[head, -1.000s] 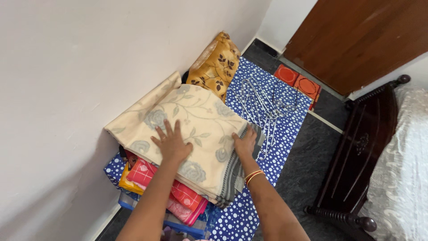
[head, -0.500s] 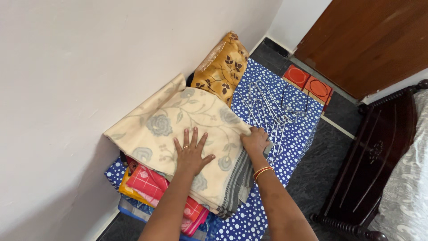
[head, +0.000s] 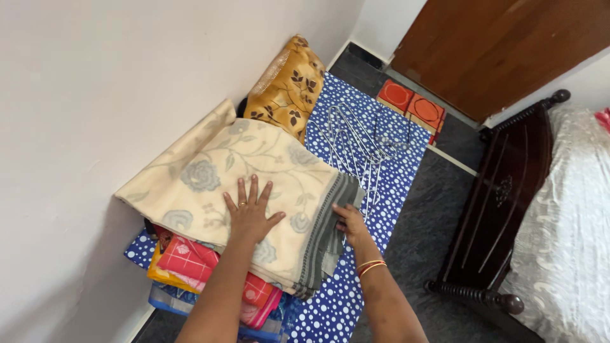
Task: The person folds several pieces of fabric, places them on hangers, and hangs them on a wall-mounted rack. The person handles multiple fabrics and hangers one at a time, arranging them in a row.
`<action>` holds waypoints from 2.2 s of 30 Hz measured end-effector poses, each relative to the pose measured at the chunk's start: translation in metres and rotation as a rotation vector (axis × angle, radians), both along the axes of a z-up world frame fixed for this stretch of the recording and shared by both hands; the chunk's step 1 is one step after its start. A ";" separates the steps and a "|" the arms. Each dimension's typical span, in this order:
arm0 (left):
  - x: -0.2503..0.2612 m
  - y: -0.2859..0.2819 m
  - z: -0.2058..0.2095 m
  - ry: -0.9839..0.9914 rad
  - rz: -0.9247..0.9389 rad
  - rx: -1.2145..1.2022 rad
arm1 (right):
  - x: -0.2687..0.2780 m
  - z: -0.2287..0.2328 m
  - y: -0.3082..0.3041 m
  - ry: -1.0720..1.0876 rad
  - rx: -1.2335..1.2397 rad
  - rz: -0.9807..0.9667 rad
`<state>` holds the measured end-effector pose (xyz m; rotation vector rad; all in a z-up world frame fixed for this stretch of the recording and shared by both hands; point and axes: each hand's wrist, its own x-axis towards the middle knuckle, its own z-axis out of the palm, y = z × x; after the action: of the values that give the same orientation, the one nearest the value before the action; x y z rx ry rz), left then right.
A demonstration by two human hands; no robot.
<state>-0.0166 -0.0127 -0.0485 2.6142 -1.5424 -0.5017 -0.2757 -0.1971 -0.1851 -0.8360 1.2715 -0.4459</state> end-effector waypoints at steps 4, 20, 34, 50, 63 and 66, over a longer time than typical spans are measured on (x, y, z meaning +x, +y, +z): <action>0.000 0.001 0.000 0.009 -0.006 0.041 | 0.002 0.005 0.012 -0.283 -0.057 -0.074; 0.000 -0.006 -0.007 0.019 -0.042 -0.004 | 0.009 0.072 0.160 -0.355 0.045 -0.069; -0.035 -0.023 0.017 0.381 0.296 -0.200 | 0.040 0.143 0.158 -0.263 -0.567 0.676; -0.028 -0.022 -0.034 0.107 0.580 -0.189 | -0.077 0.021 -0.011 0.268 -0.593 -0.124; -0.051 -0.041 -0.017 0.006 0.655 -0.078 | -0.053 0.004 -0.091 0.557 -0.395 -0.145; -0.050 -0.043 -0.018 0.005 0.674 -0.057 | -0.053 0.008 -0.095 0.692 -0.361 -0.093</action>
<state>-0.0669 -0.0553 -0.0670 2.8385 -0.5769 -0.3853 -0.3291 -0.2919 -0.1767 -1.3076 1.9047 -0.4864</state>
